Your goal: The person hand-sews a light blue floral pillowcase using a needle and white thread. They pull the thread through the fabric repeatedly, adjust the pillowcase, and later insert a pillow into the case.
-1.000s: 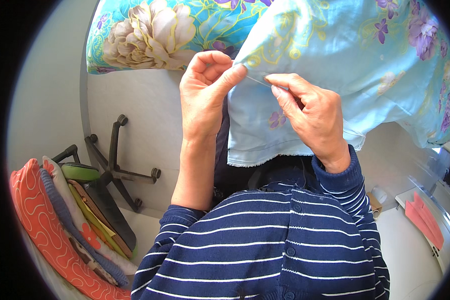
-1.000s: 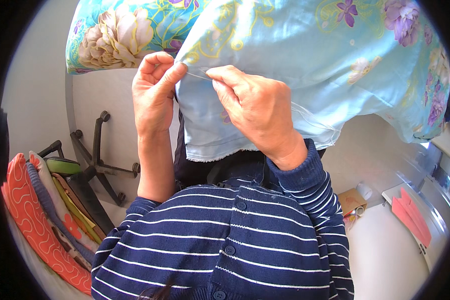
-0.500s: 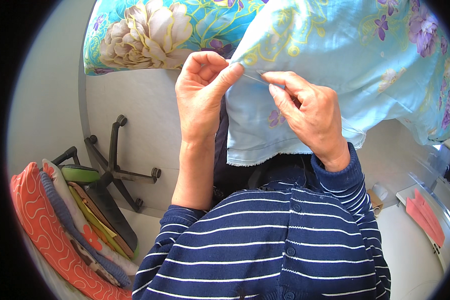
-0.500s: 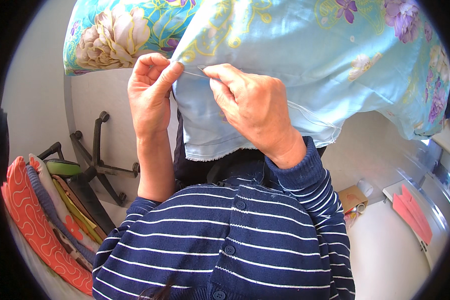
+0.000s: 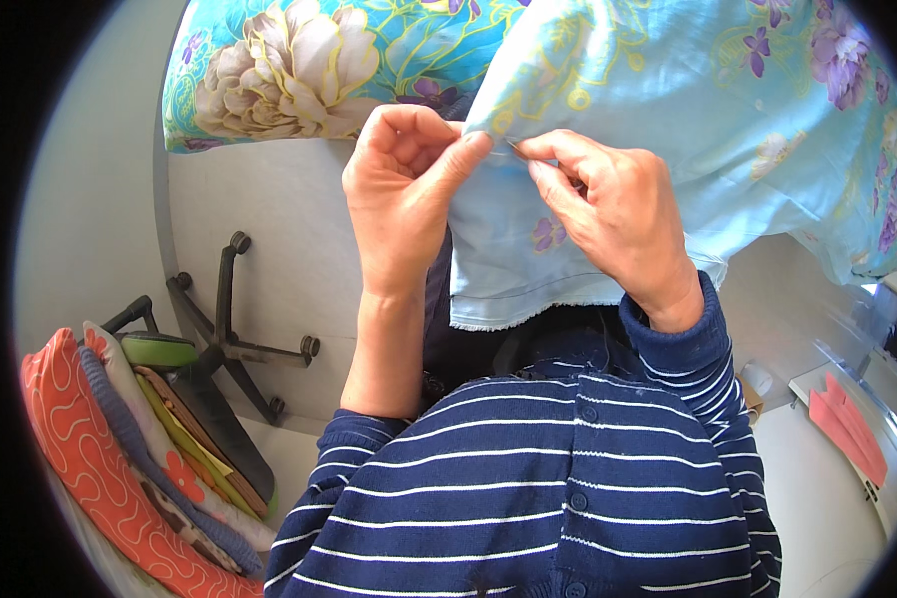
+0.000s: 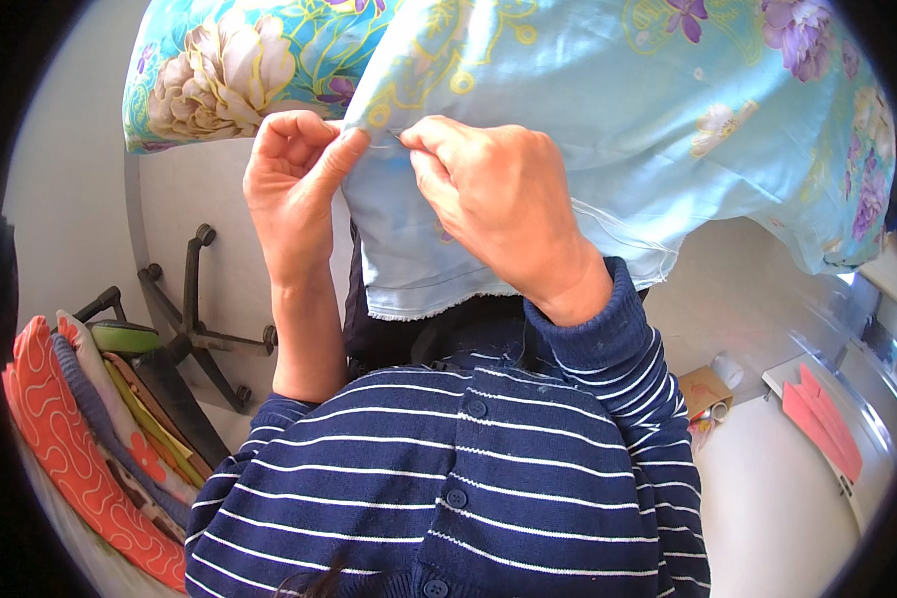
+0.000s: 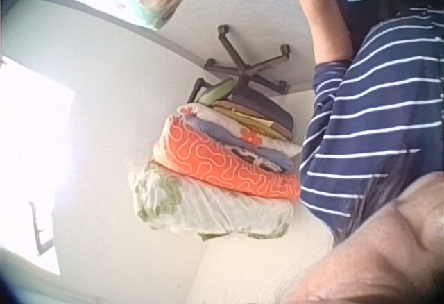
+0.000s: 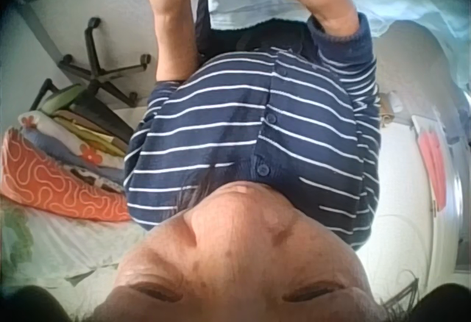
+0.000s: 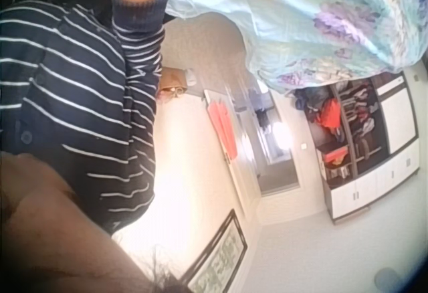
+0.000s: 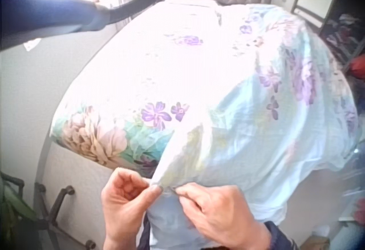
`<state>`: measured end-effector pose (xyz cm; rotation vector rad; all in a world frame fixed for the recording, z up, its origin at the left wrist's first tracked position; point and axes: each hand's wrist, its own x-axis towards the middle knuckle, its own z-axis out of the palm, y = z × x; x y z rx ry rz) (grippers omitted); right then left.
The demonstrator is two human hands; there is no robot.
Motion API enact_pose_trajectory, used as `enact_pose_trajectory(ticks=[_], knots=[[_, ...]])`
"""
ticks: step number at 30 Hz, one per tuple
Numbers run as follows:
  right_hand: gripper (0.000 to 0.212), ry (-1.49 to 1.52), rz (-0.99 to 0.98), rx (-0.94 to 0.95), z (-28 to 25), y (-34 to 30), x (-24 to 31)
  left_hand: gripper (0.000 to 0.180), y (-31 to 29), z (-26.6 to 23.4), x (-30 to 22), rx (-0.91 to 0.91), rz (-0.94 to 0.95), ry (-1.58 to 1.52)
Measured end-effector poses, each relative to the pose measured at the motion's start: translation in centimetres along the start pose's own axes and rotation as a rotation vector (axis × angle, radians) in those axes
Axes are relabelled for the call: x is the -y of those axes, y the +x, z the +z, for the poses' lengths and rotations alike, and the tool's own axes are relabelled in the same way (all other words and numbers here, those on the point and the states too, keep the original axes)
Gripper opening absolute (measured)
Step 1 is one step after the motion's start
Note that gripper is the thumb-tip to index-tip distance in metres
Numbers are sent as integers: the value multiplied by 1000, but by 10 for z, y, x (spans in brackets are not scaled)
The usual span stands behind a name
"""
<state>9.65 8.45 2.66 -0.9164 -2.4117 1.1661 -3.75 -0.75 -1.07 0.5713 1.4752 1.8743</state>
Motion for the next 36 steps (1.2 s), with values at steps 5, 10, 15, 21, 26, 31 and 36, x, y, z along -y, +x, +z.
enact_pose_trajectory(ticks=[5,10,15,21,26,31,36], knots=[[8,-34,-12,20,0,12,4,22,-7,10,-1,-23,66,113],[6,110,7,-44,16,15,-12,21,-10,10,2,-5,14,83],[10,213,109,21,-2,5,-16,22,-11,11,3,-63,109,137],[8,97,-18,-89,1,7,-10,21,-18,20,2,-54,180,320],[10,74,-92,-77,5,15,-18,20,-17,20,6,-68,240,373],[17,-392,-491,-343,-47,26,6,21,-21,19,14,-69,728,702],[14,-456,-852,169,-51,79,4,20,-13,22,25,-54,1065,745]])
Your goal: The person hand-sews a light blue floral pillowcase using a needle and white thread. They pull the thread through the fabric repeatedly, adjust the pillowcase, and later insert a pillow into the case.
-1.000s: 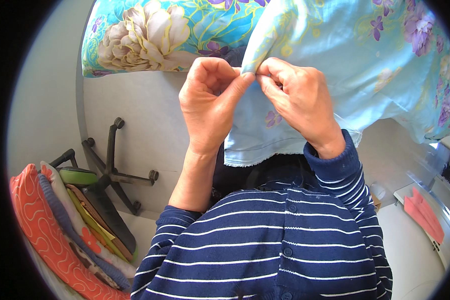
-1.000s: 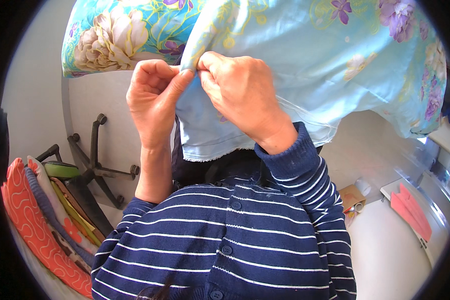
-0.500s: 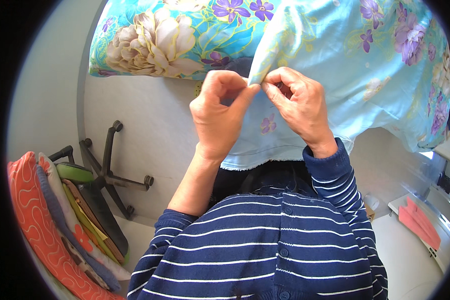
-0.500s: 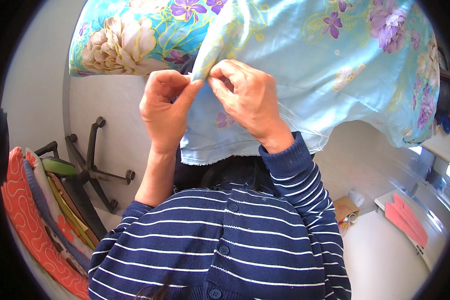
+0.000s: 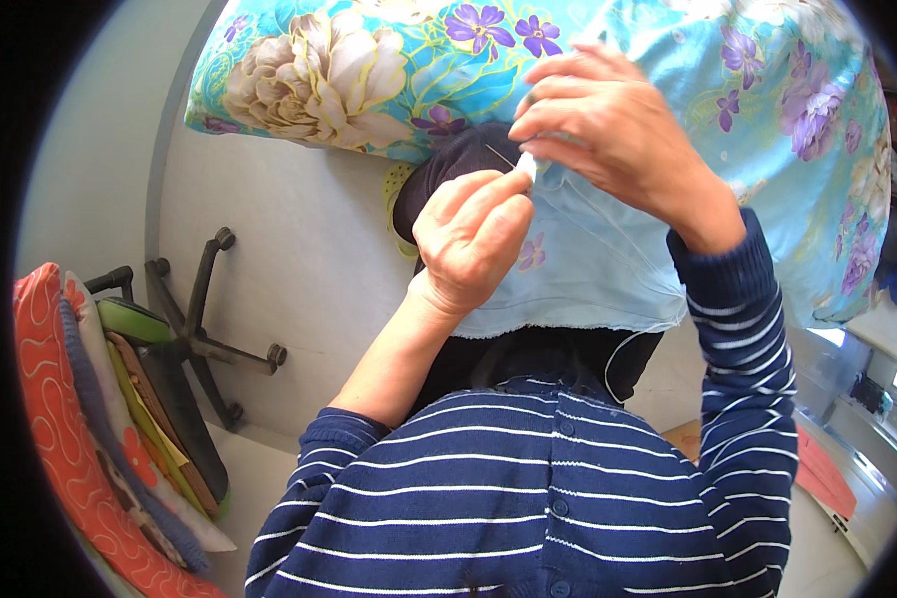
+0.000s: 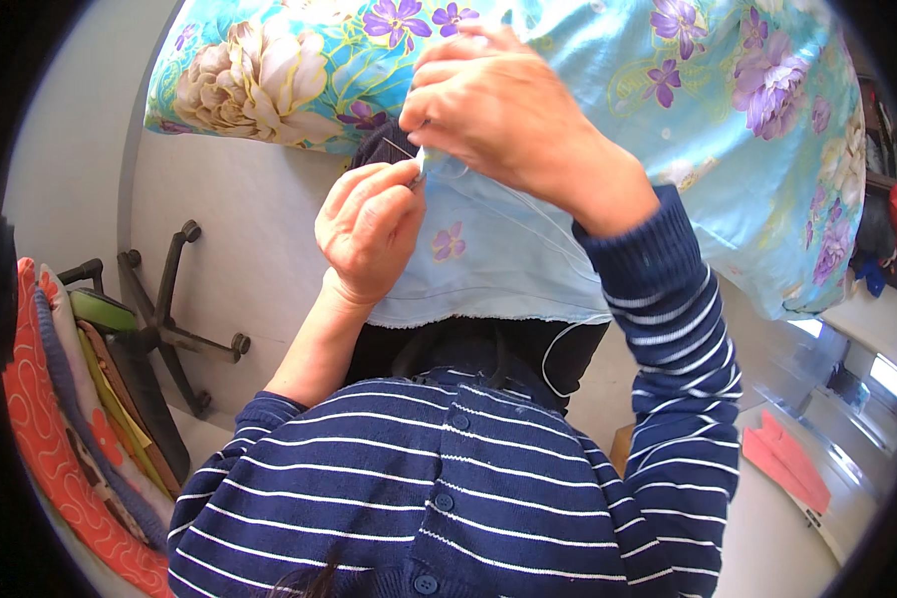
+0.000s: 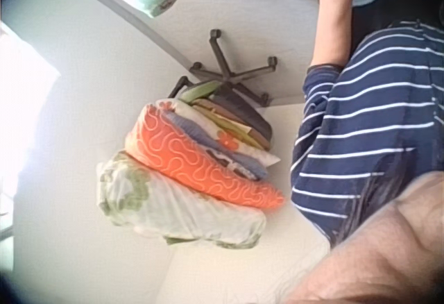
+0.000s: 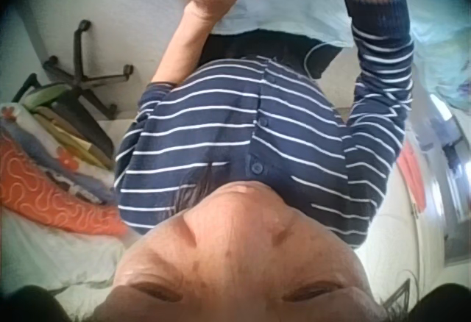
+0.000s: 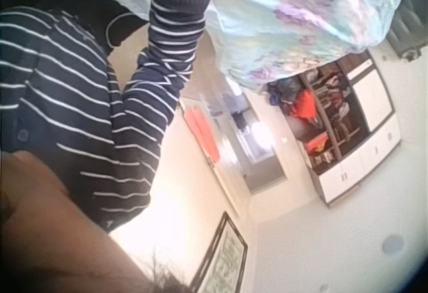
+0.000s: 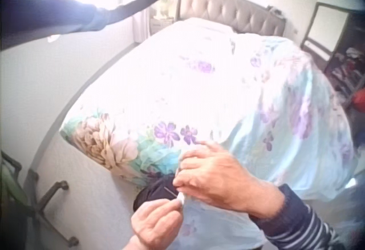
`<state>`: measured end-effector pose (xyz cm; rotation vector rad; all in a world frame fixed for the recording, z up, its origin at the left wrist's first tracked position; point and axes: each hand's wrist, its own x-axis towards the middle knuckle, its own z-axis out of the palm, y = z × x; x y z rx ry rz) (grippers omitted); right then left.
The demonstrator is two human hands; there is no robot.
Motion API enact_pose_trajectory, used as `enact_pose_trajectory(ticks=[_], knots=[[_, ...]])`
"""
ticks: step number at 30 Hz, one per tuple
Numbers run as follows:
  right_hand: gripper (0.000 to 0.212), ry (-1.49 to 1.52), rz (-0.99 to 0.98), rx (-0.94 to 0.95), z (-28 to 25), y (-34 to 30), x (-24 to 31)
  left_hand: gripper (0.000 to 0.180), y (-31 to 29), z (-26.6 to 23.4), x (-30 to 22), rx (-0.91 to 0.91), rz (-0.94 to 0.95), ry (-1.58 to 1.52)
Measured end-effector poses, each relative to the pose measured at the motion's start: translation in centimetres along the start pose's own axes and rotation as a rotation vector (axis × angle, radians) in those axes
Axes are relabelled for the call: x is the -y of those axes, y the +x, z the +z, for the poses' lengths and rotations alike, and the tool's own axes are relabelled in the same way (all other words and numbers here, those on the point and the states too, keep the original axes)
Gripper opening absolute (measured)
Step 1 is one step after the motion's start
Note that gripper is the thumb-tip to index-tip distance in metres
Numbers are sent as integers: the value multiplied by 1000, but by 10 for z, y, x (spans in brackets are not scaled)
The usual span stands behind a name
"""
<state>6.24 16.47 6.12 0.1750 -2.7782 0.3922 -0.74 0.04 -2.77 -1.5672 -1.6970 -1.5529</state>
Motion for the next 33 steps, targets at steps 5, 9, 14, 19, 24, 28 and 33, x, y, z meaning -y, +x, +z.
enact_pose_trajectory(ticks=[5,9,14,19,24,28,33], knots=[[15,504,224,566,5,20,-19,18,-3,-3,5,37,114,20],[9,515,296,775,13,27,-15,16,0,-7,2,99,122,-19],[11,237,-82,196,38,22,-1,14,-7,-2,2,107,42,-12],[10,266,59,97,45,21,2,14,3,-2,6,137,53,53],[12,301,272,409,21,7,-8,13,-4,-1,-1,126,19,95],[10,258,193,416,21,4,-1,13,-5,2,-4,114,32,108],[13,183,207,404,21,2,5,14,-10,2,-10,133,34,95]])
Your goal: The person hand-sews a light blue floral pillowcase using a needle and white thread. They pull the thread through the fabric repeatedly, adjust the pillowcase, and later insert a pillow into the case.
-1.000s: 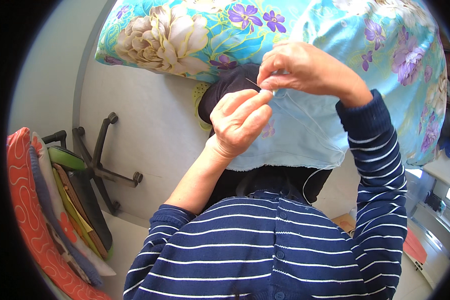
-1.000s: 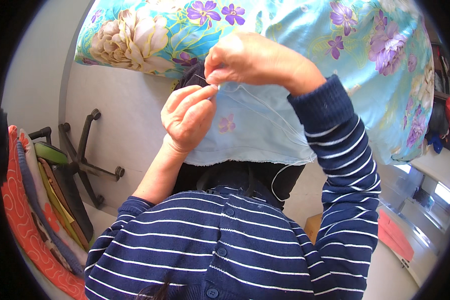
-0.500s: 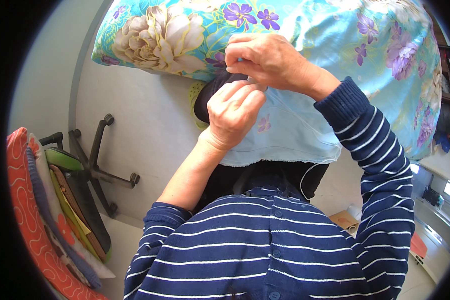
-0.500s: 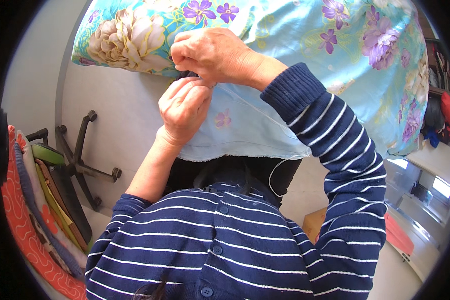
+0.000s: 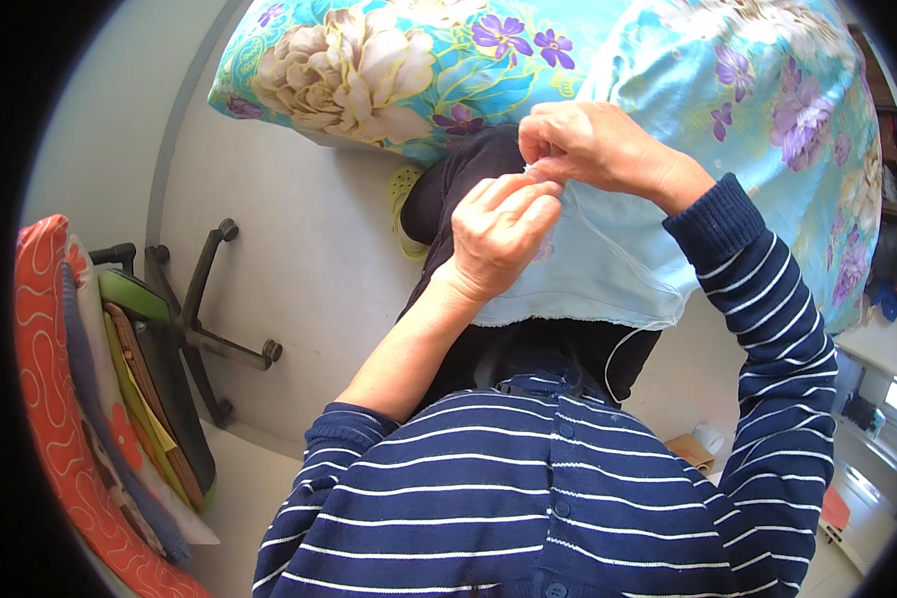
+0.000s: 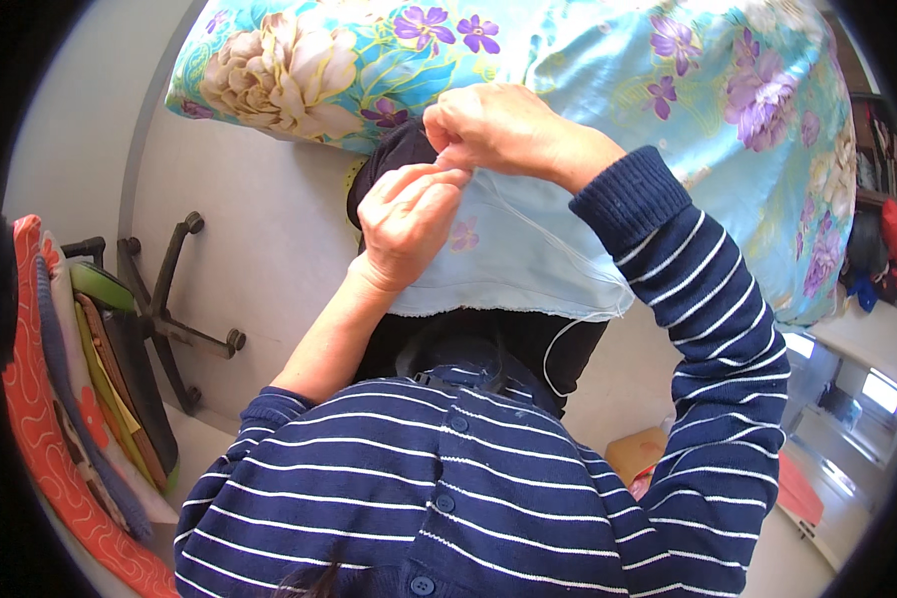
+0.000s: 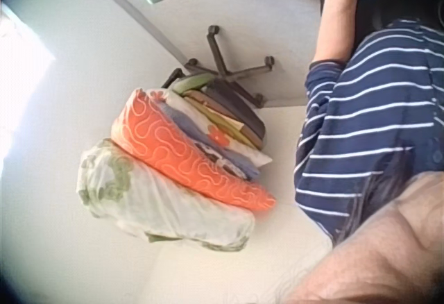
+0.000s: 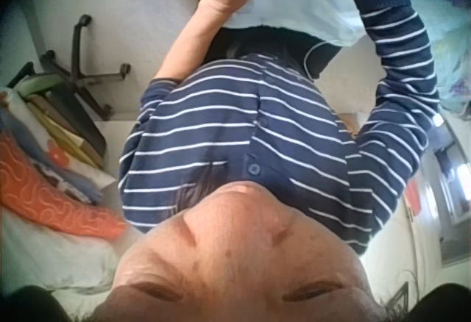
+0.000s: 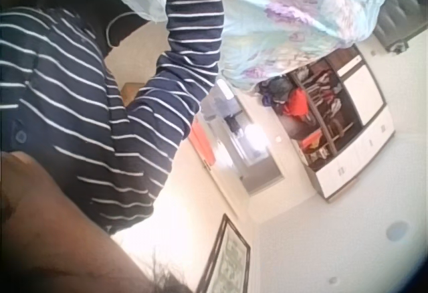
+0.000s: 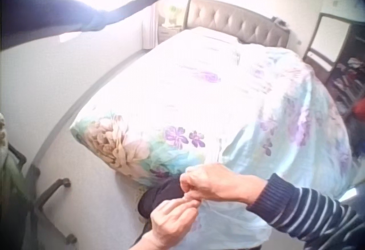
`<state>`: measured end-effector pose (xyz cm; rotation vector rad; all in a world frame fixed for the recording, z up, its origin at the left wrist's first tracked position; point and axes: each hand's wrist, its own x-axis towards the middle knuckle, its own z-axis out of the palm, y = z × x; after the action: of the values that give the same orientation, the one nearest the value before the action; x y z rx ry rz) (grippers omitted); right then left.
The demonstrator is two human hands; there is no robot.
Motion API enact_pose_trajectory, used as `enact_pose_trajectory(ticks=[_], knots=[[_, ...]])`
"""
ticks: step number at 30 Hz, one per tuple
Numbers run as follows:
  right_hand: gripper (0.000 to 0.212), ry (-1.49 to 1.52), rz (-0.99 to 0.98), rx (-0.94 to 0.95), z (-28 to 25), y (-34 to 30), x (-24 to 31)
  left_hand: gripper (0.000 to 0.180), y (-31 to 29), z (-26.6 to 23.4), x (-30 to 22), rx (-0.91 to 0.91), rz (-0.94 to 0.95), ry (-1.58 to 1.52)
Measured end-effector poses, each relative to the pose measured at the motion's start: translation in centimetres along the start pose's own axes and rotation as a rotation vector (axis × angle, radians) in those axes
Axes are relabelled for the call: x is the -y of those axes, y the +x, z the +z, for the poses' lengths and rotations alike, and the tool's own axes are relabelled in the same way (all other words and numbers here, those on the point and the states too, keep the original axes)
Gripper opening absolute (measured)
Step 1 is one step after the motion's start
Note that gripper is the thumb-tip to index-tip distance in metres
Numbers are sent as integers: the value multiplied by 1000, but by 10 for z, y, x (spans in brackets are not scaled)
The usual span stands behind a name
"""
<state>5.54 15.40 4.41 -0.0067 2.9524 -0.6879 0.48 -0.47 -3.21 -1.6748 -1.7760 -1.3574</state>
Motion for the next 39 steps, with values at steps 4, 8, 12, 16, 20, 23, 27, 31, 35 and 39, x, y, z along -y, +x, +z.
enact_pose_trajectory(ticks=[4,8,12,16,20,23,27,31,35,39], knots=[[6,-82,-25,37,2,1,6,17,-5,2,-1,-4,-29,-41],[11,-367,-331,-193,20,4,11,16,-8,7,-1,43,-131,-35],[12,-3,-122,-286,23,9,6,16,-15,17,6,-33,-129,-21],[9,256,69,-161,12,-5,-4,16,-14,17,6,-44,-114,-23],[10,98,-26,-180,13,-11,-7,15,-14,18,6,-50,-101,-19],[10,109,-35,-179,17,-12,-9,15,-13,17,5,-75,-105,-26],[10,227,-26,-169,18,-15,-12,15,-13,17,5,-74,-122,-46],[9,90,-133,-293,30,-15,-12,19,-13,16,1,-27,-134,-31],[11,-137,-280,-379,19,11,6,16,-11,15,4,-28,-112,16],[23,303,139,-284,8,-4,-3,16,-14,17,5,-54,-115,-42]])
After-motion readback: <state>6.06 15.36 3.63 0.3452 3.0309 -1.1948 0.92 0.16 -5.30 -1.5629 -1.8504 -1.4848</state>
